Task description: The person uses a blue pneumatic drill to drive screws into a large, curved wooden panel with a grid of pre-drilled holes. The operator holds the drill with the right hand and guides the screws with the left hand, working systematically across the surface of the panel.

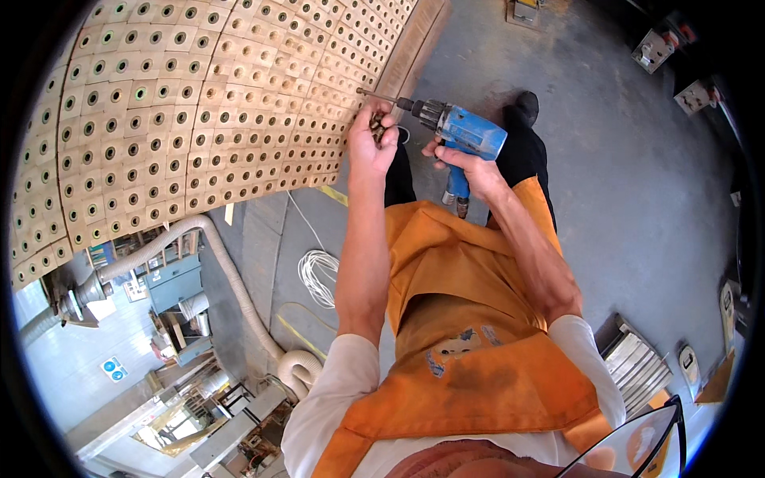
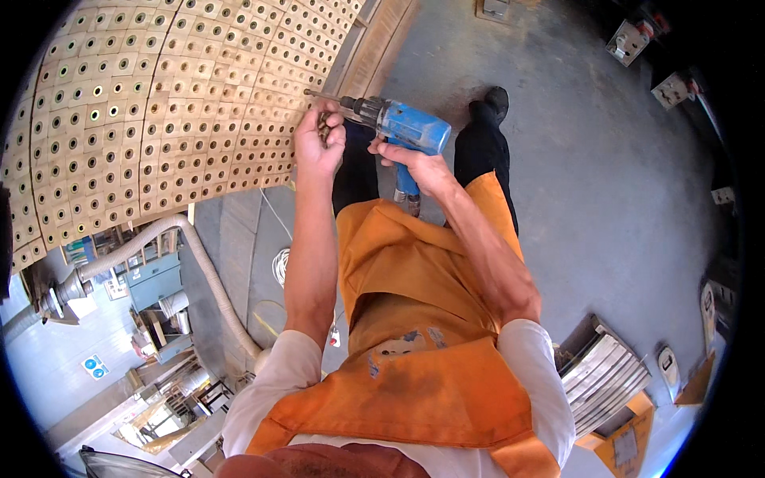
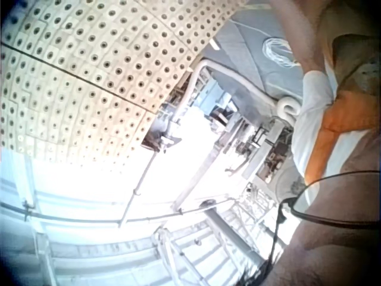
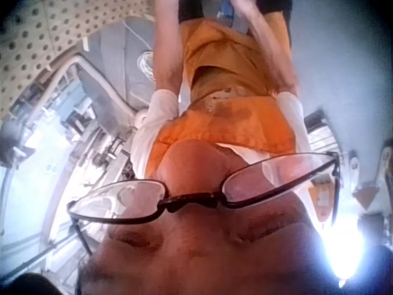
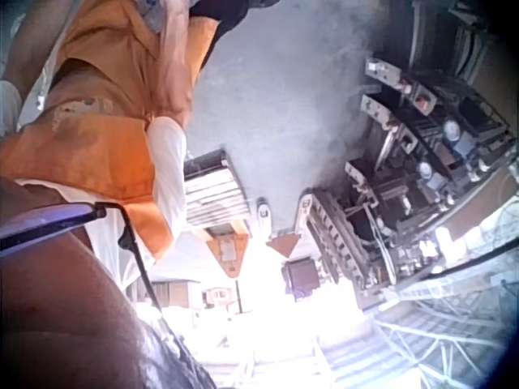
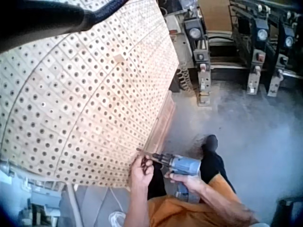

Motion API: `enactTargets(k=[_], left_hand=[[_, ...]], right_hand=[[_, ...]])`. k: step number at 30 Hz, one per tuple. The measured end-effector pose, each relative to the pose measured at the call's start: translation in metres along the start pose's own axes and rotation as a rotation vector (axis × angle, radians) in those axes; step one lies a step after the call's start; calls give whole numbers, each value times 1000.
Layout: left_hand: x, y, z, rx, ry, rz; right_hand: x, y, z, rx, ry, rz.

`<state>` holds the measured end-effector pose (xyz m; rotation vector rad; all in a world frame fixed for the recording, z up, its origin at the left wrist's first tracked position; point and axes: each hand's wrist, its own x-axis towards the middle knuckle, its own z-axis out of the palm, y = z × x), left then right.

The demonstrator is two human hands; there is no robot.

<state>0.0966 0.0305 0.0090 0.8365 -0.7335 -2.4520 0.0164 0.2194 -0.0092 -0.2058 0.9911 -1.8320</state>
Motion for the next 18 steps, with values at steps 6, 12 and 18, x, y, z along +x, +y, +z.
enactTargets(k=[6, 12, 18], left_hand=[[-28, -39, -25, -1, 21, -190], [-51, -52, -39, 93, 41, -204], [-58, -42, -36, 187, 83, -114]], right_hand=[[-1, -2, 3, -61, -16, -56], [3, -1, 1, -15, -56, -64], [3, 1, -3, -72, -24, -53]])
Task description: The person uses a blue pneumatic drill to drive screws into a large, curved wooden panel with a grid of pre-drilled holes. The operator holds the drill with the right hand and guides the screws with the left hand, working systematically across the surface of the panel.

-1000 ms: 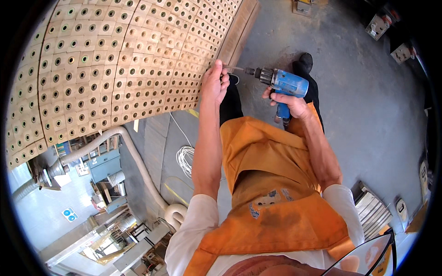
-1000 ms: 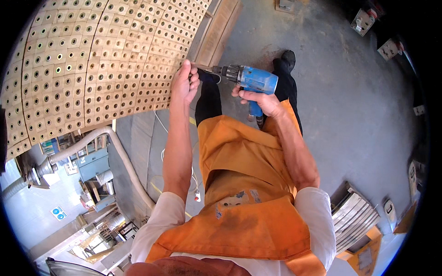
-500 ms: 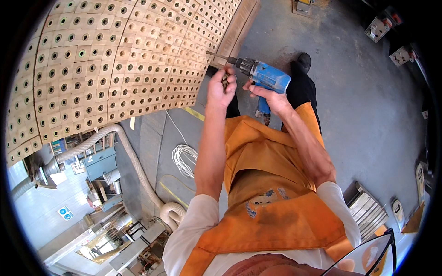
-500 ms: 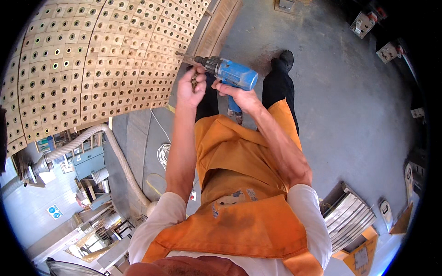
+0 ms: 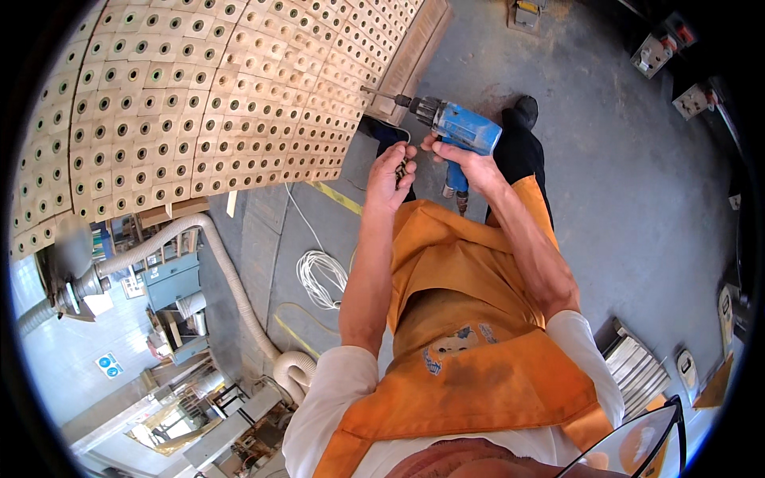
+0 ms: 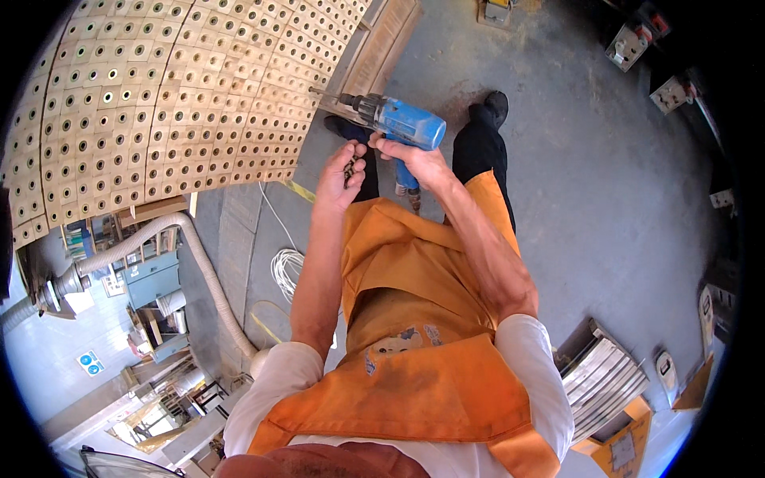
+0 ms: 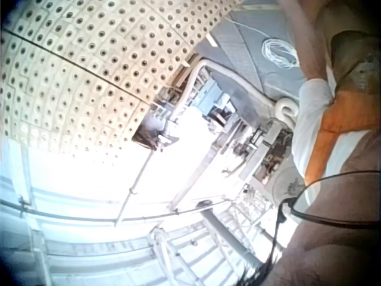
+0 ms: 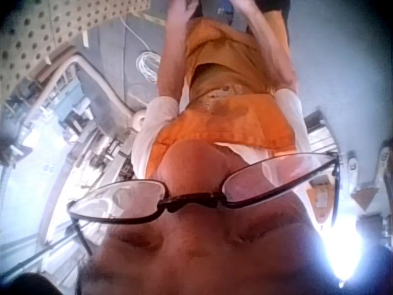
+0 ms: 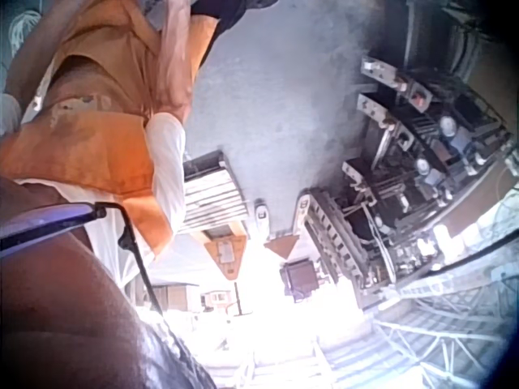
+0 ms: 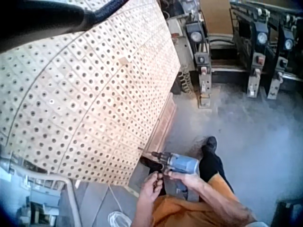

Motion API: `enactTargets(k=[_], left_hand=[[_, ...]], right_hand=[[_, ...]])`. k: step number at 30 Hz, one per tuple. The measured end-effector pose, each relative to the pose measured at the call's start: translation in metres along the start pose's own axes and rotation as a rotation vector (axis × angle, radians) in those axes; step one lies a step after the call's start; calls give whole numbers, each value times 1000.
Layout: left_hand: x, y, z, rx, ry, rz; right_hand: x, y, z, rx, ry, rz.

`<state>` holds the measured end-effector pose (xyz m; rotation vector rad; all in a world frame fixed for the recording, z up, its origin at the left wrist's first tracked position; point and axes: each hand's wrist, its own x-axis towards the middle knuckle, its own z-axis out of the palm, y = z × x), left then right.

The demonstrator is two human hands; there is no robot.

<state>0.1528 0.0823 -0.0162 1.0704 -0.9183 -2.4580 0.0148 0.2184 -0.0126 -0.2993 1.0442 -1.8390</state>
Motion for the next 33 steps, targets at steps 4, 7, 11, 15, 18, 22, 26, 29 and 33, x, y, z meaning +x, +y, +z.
enactTargets(k=[4, 7, 11, 15, 18, 22, 26, 29, 33], left_hand=[[0, 23, 4, -19, -29, 68], [10, 42, 4, -205, -97, 155], [19, 51, 6, -150, -84, 165], [19, 56, 14, 76, -17, 155], [27, 58, 23, 88, 22, 184], [35, 62, 23, -18, -33, 201], [41, 58, 18, -184, -94, 209], [40, 55, 18, -261, -108, 213], [36, 40, 12, -226, -106, 74]], right_hand=[[-11, -5, -7, -123, -9, -6], [-26, -15, -15, -190, -62, 66], [-36, -2, -31, -85, -126, 88], [-33, -5, -38, -54, -123, 110], [-36, 3, -28, -42, -77, 95], [-33, 15, -13, -18, -24, 68], [-23, 18, 6, 53, -29, 73], [-18, 15, 11, 114, -14, 91], [-18, 13, 12, 105, 2, 105]])
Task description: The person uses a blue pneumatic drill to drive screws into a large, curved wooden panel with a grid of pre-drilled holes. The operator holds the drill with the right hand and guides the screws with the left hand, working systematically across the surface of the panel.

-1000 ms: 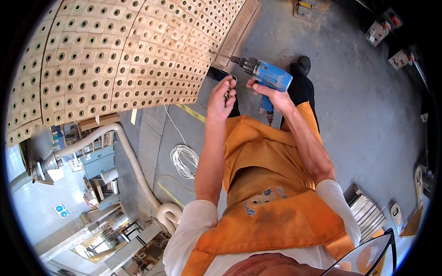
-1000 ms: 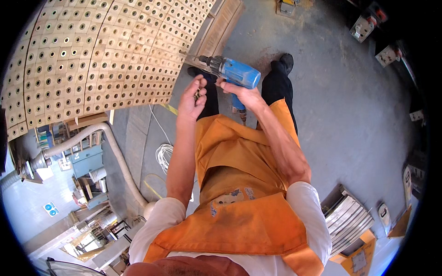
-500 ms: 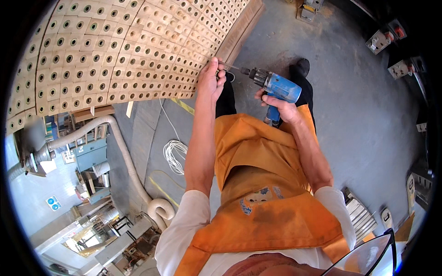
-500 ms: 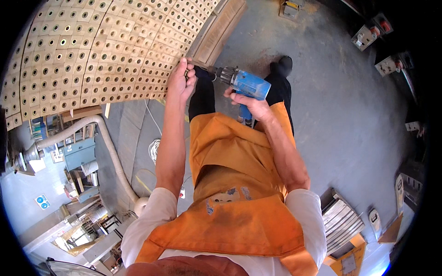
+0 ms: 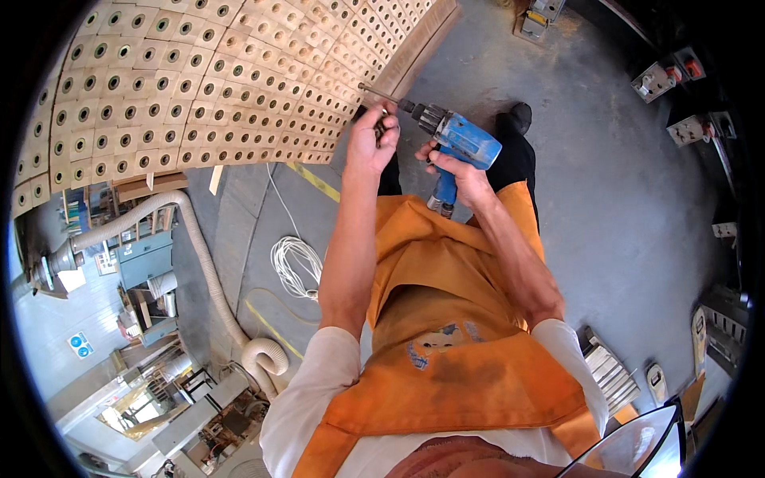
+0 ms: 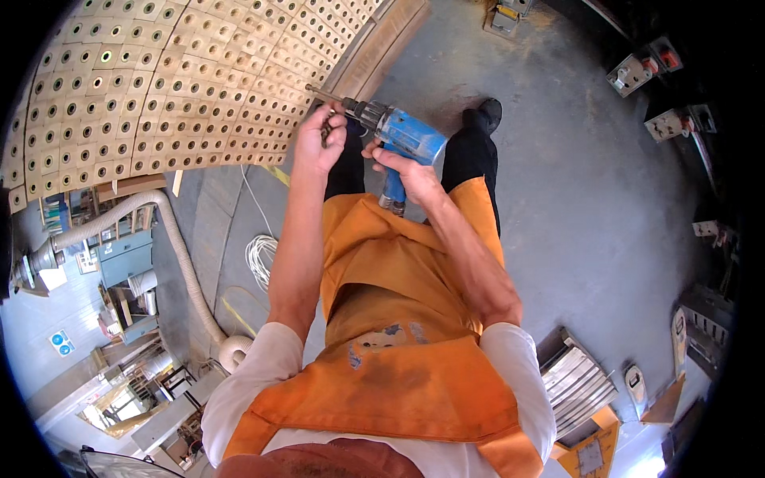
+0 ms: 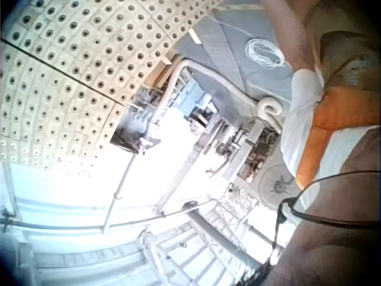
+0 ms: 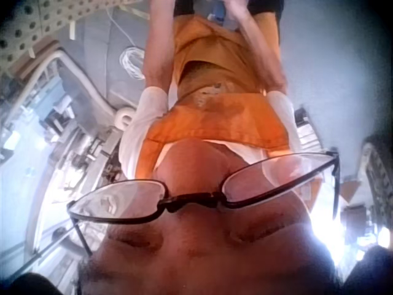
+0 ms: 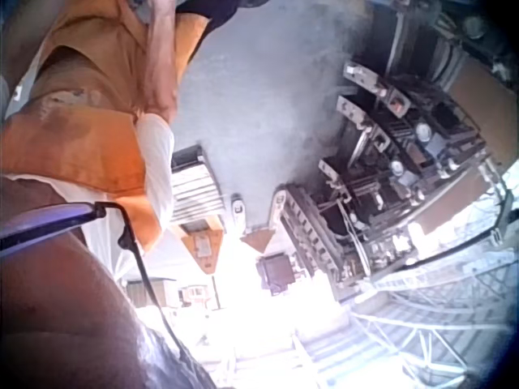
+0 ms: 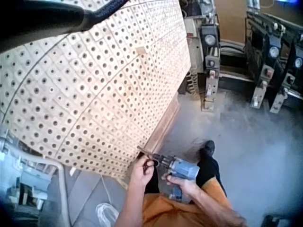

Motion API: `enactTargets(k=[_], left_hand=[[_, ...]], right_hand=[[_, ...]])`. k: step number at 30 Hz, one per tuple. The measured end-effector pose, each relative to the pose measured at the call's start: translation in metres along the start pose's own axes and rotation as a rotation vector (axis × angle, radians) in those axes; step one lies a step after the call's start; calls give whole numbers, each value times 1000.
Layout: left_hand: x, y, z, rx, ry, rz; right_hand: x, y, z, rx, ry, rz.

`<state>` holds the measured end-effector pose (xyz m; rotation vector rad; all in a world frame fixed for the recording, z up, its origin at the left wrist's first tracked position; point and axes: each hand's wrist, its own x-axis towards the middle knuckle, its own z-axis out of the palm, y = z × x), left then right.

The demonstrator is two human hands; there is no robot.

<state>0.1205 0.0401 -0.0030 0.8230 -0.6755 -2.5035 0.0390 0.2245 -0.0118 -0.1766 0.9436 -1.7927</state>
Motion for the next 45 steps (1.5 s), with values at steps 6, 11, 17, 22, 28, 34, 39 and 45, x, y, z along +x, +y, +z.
enactTargets(k=[6, 11, 17, 22, 28, 34, 39, 45], left_hand=[[-28, -38, -35, -1, 110, -205], [-52, -54, -54, -16, 186, -220], [-67, -47, -41, 93, 144, -166], [-59, -29, -36, 73, 192, -21], [-37, 12, -18, 18, 54, 120], [-32, 16, -7, 190, 64, 55], [-27, 9, 4, 244, 157, 114], [-15, 16, 3, 87, 74, 182]], right_hand=[[3, 3, -3, -157, -43, -108], [3, 2, 1, -113, -44, -88], [2, 0, 1, -114, -21, -81], [-3, -6, -3, -177, -28, -64], [-29, -6, -28, -190, -80, -2], [-30, -6, -40, -126, -109, 48], [-29, 3, -29, -174, -59, -8], [-15, 14, 0, -128, -42, -57]])
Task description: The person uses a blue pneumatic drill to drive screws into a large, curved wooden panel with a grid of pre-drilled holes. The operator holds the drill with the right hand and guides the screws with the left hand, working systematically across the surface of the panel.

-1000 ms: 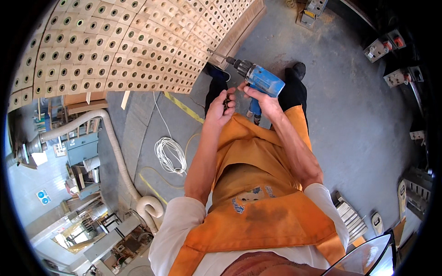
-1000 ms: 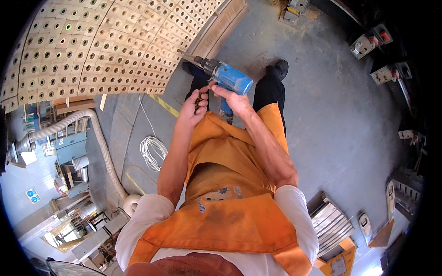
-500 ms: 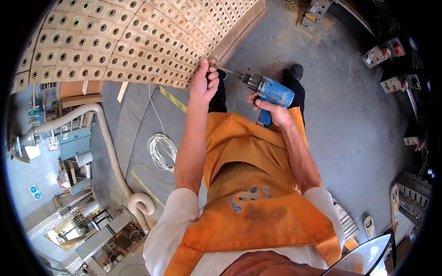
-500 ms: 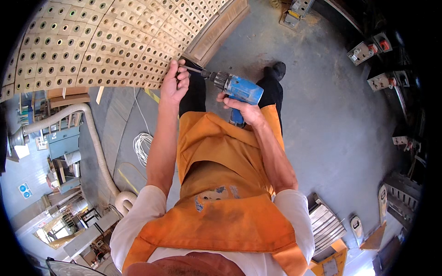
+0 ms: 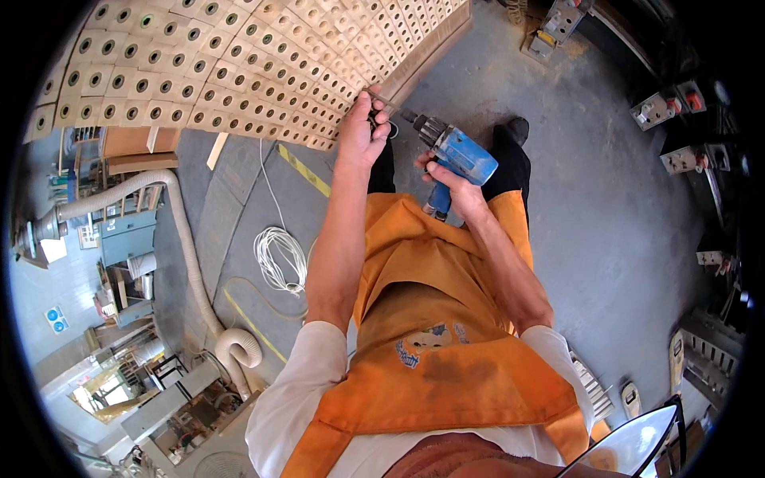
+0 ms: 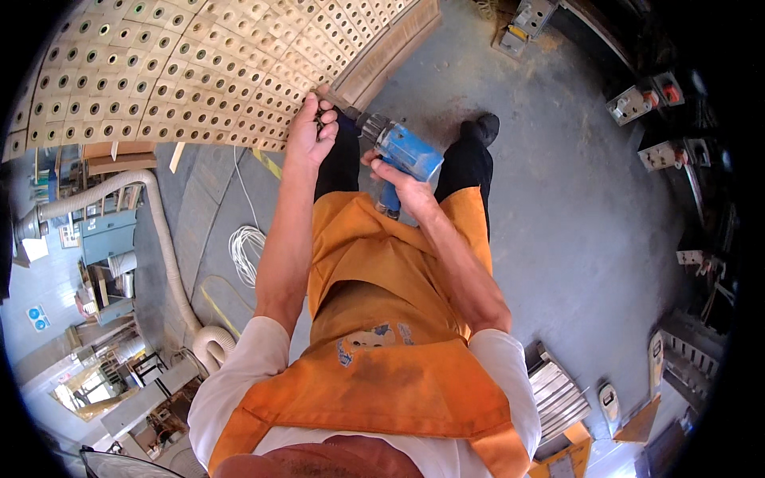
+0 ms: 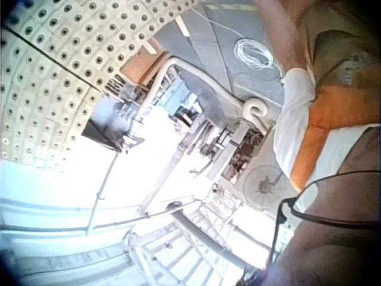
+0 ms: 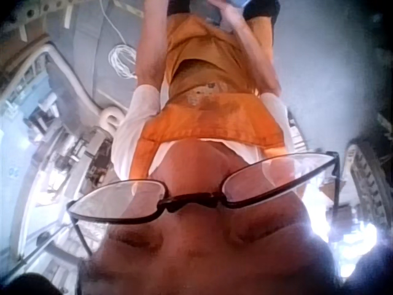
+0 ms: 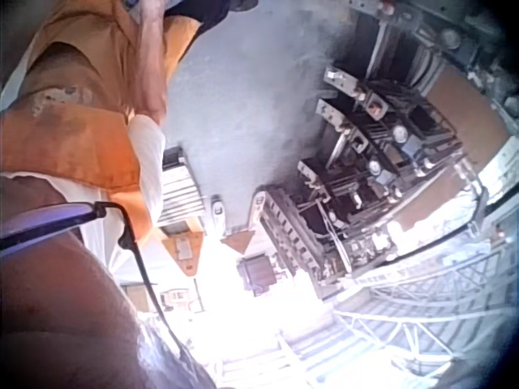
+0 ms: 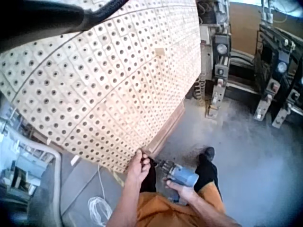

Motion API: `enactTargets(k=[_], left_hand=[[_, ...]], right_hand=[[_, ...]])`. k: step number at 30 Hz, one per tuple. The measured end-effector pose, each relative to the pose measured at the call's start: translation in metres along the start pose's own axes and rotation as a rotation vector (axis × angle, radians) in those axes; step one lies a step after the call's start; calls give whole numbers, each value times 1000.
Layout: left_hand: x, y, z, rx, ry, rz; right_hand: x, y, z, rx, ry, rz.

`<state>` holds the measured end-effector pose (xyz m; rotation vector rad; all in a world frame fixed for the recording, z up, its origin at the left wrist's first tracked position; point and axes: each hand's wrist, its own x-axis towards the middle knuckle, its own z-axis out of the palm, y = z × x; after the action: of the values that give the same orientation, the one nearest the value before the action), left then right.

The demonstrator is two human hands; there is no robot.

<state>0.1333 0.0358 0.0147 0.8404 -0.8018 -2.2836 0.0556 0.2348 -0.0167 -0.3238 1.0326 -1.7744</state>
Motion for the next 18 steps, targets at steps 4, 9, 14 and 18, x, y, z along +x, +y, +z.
enactTargets(k=[4, 9, 14, 18], left_hand=[[-6, -7, -10, -65, -73, -55], [-26, -47, -35, -33, -29, -229], [-52, -73, -52, -33, 49, -318], [-62, -64, -57, -156, 42, -310]], right_hand=[[2, -3, 5, 67, 29, 38], [8, -1, 6, 44, 9, 36], [7, -2, 10, -12, 29, 3], [7, -3, 13, -31, 10, -15]])
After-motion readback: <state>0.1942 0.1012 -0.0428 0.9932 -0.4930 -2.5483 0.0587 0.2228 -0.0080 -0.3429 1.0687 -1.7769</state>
